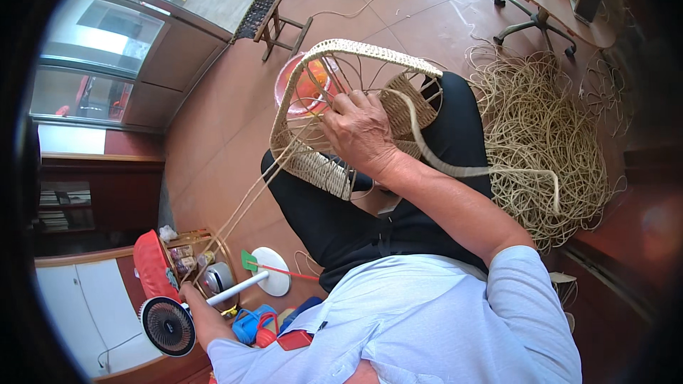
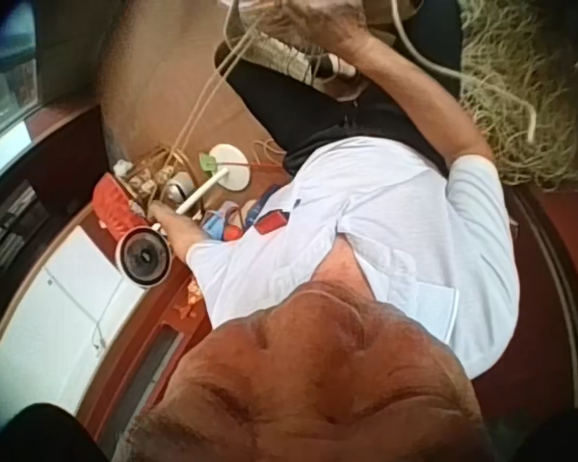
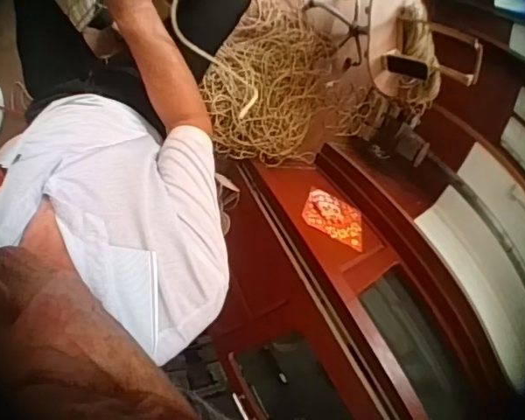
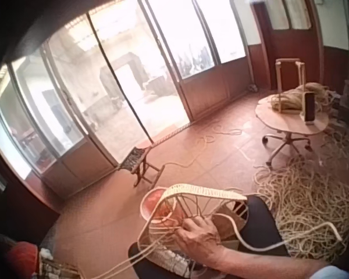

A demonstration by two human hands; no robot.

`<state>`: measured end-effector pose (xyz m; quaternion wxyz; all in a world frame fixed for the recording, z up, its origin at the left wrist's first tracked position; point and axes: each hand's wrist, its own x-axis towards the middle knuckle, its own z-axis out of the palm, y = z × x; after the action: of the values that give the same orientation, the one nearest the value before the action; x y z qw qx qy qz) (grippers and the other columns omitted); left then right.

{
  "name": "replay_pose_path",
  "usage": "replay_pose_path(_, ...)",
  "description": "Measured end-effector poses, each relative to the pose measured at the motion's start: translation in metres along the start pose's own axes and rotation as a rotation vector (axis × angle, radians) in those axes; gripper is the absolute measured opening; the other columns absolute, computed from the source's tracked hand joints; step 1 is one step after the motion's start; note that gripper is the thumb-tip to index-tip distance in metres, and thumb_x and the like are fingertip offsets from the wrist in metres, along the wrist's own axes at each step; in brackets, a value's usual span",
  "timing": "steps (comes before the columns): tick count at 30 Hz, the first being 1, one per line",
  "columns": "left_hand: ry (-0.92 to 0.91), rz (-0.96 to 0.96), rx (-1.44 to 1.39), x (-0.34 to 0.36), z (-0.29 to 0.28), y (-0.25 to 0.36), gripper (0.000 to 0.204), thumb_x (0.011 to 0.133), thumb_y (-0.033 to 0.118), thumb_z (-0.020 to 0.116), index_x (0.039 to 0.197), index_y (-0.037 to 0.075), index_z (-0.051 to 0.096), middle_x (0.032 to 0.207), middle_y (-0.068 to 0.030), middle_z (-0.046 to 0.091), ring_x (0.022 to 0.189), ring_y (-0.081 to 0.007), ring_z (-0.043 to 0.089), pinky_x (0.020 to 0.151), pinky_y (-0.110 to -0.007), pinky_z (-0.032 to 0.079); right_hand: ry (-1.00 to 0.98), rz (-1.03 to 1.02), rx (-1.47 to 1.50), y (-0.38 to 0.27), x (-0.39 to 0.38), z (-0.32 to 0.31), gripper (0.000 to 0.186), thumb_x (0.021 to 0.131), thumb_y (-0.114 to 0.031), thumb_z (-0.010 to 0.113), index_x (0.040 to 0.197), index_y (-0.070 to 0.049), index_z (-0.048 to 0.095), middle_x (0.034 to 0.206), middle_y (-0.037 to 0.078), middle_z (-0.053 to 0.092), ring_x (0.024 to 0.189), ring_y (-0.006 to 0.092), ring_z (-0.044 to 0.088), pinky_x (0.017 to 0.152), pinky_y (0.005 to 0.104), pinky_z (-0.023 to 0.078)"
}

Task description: Weave a straw basket or decorative item using dried fibers.

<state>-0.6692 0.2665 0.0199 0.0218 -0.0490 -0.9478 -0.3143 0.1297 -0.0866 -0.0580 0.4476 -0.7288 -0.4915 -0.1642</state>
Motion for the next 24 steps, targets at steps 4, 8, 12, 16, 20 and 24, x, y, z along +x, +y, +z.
replay_pose_path(4,-0.686,1.413,0.711,-0.206,0.02,-0.06,0.072,0.076,0.023,0.089,0.139,-0.001,0.065,0.139,-0.0258,0.068,0.13,-0.0371,0.067,0.109,-0.045,0.053,-0.046,-0.028,-0.055,-0.009,0.003,0.012,0.015,0.087,-0.026,0.08,0.082,-0.013,0.076,0.091,0.002,0.063,0.092,0.0248,0.062,0.082,0.0419,0.048)
replay_pose_path(8,-1.052,1.835,-0.187,-0.501,-0.089,-0.104,0.038,0.093,0.007,0.075,0.13,0.004,0.072,0.127,-0.0148,0.072,0.122,-0.0324,0.068,0.108,-0.042,0.052,-0.061,-0.033,-0.043,-0.008,0.003,0.012,0.014,0.087,-0.025,0.08,0.082,-0.013,0.075,0.092,0.003,0.063,0.091,0.0255,0.062,0.083,0.0425,0.048)
replay_pose_path(12,-0.866,2.21,-0.601,-0.644,-0.136,-0.146,0.03,0.097,0.012,0.074,0.126,0.007,0.069,0.11,-0.0159,0.073,0.106,-0.0356,0.069,0.095,-0.047,0.055,-0.047,-0.025,-0.055,-0.011,0.005,0.008,0.013,0.087,-0.024,0.08,0.084,-0.013,0.074,0.092,0.003,0.064,0.091,0.0264,0.062,0.082,0.0433,0.048)
replay_pose_path(16,-1.021,2.13,-0.596,-0.671,-0.097,-0.153,0.019,0.099,0.01,0.069,0.119,0.007,0.07,0.1,-0.0145,0.073,0.093,-0.0345,0.071,0.087,-0.044,0.055,-0.036,-0.015,-0.069,-0.01,0.005,0.012,0.013,0.087,-0.024,0.08,0.083,-0.013,0.073,0.093,0.003,0.065,0.091,0.0265,0.063,0.082,0.0436,0.048)
replay_pose_path(20,-0.912,2.128,-0.731,-0.643,-0.108,-0.144,0.014,0.1,0.01,0.07,0.114,0.008,0.072,0.097,-0.0147,0.074,0.09,-0.0348,0.07,0.081,-0.044,0.056,-0.035,0.009,-0.053,-0.01,0.007,0.008,0.013,0.087,-0.024,0.079,0.083,-0.013,0.073,0.092,0.003,0.065,0.091,0.0261,0.063,0.082,0.0434,0.048)
replay_pose_path(24,-1.027,1.527,-0.372,-0.551,-0.102,-0.117,0.016,0.106,0.01,0.063,0.118,0.004,0.071,0.094,-0.0078,0.075,0.086,-0.0158,0.075,0.076,-0.033,0.058,-0.065,0.023,-0.08,-0.004,0.006,0.004,0.014,0.087,-0.023,0.078,0.096,-0.014,0.072,0.096,0.003,0.063,0.093,0.0256,0.063,0.082,0.043,0.048)
